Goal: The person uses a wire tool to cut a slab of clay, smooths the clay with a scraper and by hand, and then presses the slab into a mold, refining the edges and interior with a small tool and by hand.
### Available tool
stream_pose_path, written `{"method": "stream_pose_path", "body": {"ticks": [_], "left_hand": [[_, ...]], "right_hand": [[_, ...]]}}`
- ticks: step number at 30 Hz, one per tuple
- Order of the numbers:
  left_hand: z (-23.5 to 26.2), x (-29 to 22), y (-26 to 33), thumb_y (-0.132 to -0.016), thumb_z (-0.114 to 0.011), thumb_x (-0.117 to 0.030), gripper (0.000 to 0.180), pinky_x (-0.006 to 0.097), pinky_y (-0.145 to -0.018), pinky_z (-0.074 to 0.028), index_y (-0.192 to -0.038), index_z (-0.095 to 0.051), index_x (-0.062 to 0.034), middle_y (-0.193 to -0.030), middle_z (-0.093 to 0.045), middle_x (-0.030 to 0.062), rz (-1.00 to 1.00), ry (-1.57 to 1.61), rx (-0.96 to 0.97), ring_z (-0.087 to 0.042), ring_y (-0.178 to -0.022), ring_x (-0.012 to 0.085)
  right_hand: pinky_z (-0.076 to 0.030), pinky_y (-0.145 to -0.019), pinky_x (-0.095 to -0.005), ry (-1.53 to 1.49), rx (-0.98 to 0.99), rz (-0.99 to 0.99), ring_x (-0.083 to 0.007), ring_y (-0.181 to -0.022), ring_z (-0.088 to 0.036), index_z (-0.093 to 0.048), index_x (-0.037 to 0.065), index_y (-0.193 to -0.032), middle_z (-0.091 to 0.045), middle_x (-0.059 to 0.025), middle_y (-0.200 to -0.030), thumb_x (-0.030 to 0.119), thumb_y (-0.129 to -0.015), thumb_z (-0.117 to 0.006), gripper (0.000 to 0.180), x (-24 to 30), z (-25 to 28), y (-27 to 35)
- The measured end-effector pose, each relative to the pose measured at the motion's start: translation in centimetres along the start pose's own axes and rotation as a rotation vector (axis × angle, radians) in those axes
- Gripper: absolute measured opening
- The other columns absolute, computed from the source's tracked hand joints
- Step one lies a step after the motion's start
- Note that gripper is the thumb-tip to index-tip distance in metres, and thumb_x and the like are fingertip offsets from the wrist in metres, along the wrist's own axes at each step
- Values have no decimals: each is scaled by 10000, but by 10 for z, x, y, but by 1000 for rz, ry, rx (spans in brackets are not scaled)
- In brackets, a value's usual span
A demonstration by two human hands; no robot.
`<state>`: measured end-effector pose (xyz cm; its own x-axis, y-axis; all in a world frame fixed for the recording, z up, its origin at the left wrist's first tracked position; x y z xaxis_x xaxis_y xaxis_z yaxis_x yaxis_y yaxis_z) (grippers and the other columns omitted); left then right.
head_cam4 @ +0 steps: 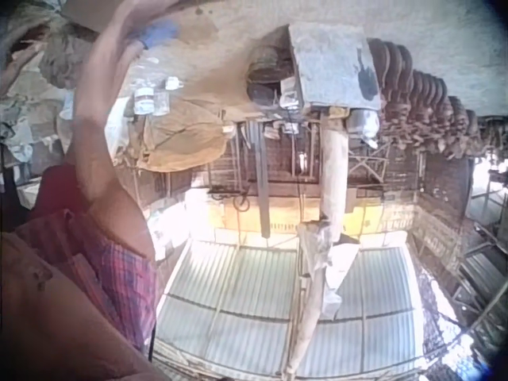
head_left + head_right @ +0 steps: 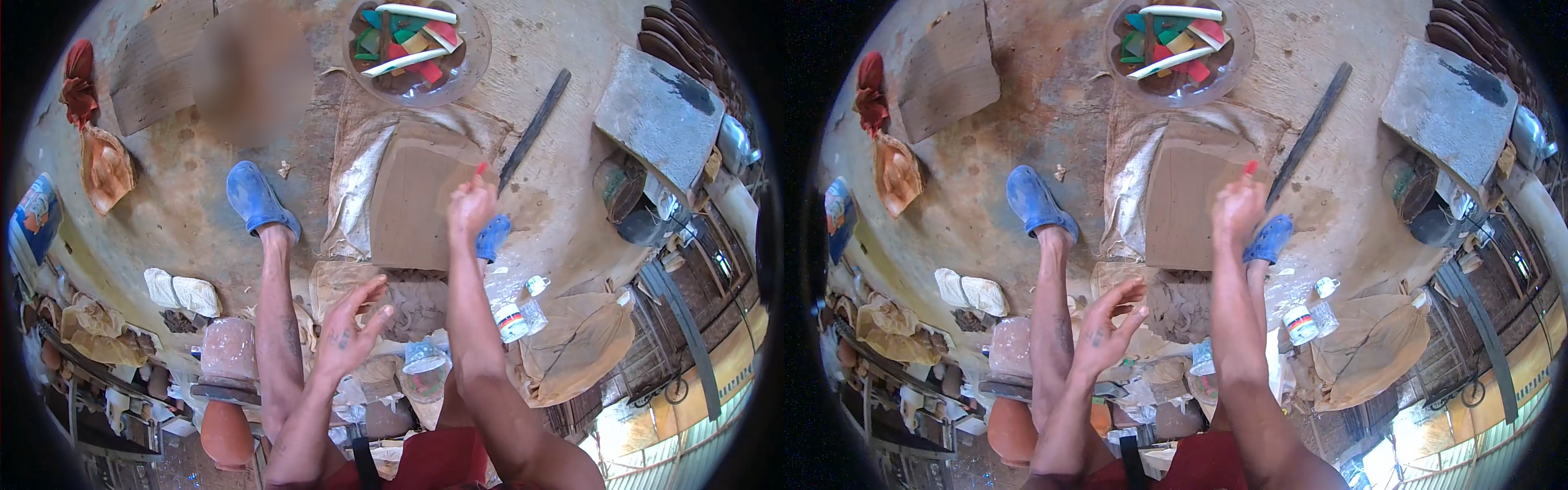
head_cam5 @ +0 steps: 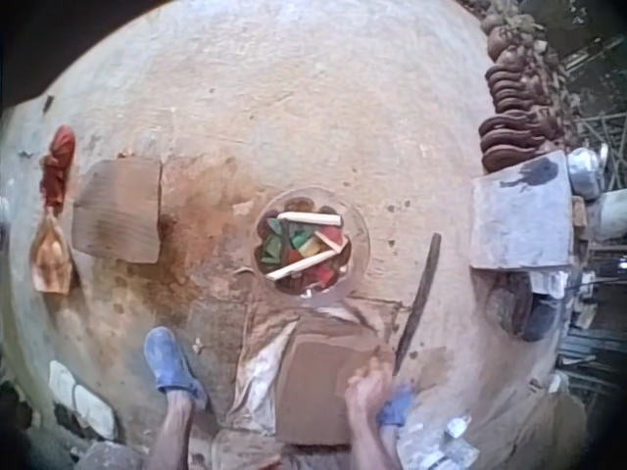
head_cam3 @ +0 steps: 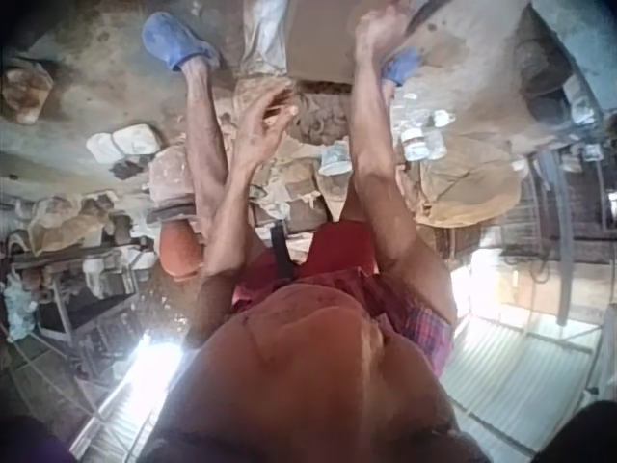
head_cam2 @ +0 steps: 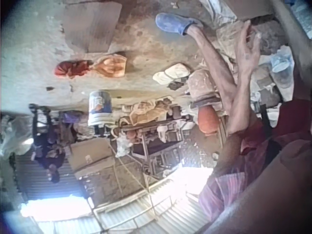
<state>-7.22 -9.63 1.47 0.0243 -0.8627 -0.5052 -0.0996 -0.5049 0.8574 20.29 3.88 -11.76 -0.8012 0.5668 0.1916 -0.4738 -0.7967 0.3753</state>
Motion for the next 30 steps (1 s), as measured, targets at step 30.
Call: {"method": "stream_pose_path", "body": {"ticks": [30], "left_hand": [[41,36,-36,-1012,-682,-131,376,345,-932,-567,-1371,-636,-30,-1207,-747,139,-26,38,-254,-720,-1089,201]], "right_hand": [[-496,-835,-435,388,560,1148,-283,-1042,-613,-731,26,-1114,-654,-109,-1040,148,-846,-647,305,-51,-68,237]]}}
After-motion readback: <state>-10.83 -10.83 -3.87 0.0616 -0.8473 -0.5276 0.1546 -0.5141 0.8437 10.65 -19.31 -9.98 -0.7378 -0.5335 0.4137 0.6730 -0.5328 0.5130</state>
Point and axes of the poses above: each hand's wrist, its own y-axis away from the middle knuckle, its own z-axis out of the back of the hand, x = y × z, the point moved 9 cm from there along -y, towards the middle knuckle
